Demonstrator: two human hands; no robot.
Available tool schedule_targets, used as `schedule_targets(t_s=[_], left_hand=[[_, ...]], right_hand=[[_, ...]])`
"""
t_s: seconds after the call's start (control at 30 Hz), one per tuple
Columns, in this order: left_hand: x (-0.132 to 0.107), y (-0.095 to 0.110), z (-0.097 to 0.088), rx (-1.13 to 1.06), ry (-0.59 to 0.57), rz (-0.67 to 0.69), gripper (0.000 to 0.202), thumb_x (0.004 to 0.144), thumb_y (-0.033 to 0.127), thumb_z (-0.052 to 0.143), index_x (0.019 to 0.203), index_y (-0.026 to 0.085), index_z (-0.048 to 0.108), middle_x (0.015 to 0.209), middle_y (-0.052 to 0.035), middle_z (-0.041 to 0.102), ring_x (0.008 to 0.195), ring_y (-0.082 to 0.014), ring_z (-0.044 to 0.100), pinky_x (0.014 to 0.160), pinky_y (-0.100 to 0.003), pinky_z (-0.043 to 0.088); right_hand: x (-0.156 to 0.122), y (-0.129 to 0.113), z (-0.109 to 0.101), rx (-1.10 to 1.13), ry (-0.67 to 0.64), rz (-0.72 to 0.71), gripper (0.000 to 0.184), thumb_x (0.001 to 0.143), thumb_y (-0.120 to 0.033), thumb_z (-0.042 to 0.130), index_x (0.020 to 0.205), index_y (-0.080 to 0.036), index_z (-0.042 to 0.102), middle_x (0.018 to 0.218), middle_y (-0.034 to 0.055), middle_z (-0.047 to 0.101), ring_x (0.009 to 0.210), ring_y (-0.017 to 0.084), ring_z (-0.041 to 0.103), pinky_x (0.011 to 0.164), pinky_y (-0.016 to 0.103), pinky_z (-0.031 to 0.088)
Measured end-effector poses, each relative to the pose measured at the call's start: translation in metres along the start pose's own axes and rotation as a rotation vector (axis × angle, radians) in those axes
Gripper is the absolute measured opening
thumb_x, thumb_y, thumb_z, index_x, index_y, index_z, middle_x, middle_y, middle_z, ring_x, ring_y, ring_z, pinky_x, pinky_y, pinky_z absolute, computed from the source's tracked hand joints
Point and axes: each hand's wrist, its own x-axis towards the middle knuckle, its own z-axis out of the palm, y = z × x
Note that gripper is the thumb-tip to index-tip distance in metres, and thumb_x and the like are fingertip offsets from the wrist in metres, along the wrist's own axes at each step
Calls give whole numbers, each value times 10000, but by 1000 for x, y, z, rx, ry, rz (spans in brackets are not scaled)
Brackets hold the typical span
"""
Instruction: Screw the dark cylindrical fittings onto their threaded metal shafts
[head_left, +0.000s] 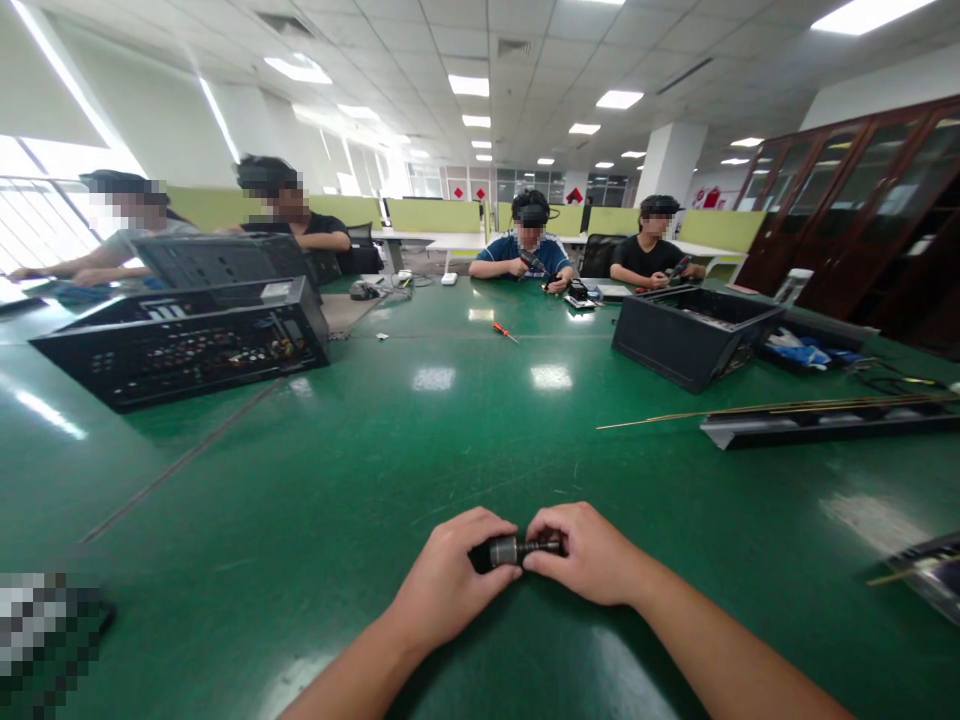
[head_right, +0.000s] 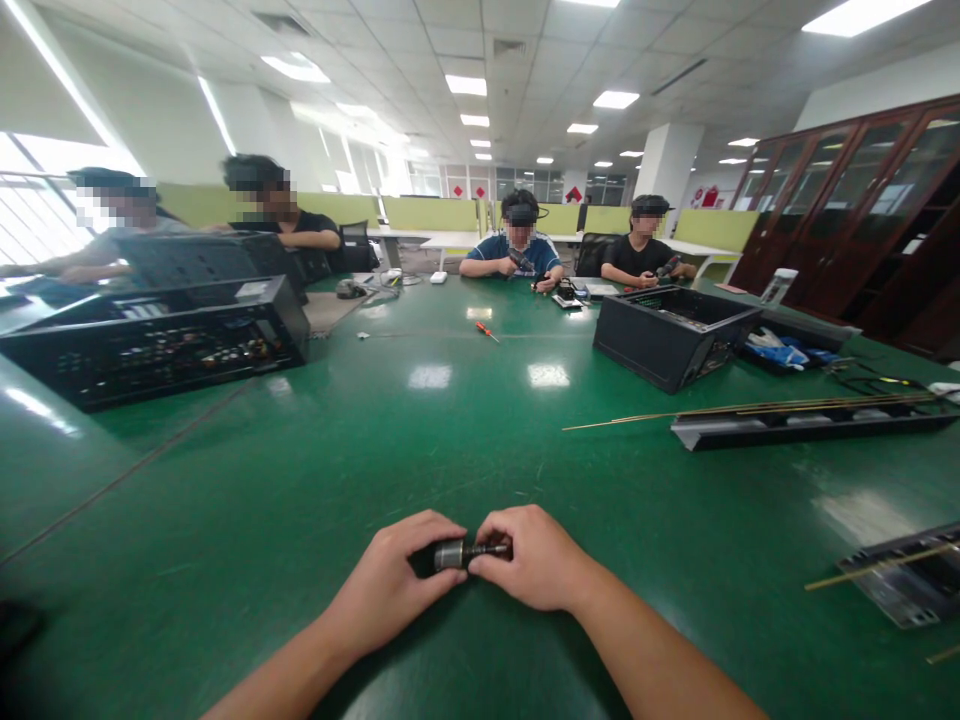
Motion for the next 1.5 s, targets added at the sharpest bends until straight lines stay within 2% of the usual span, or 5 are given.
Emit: schedule_targets(t_s=[0.77,1.5], left_hand=[[1,-2,-1,1,8,-1,248,732,164,715,971,229,710,923,-33,707,860,-199,648,802,-315,512],[1,0,-1,3,17,-6,266,719,146,720,970,234,713,919,-24,710,862,-193,655,799,-303,513]], right_hand=[[1,-1,-3,-24,-23,17,142,814,-301,673,905,-194,696,782,5,672,708,142,595,641,239,389],[0,2,-2,-18,-19,22,137,809,-305,676,888,-194,690,755,-2,656,678,132,577,614,230,378]])
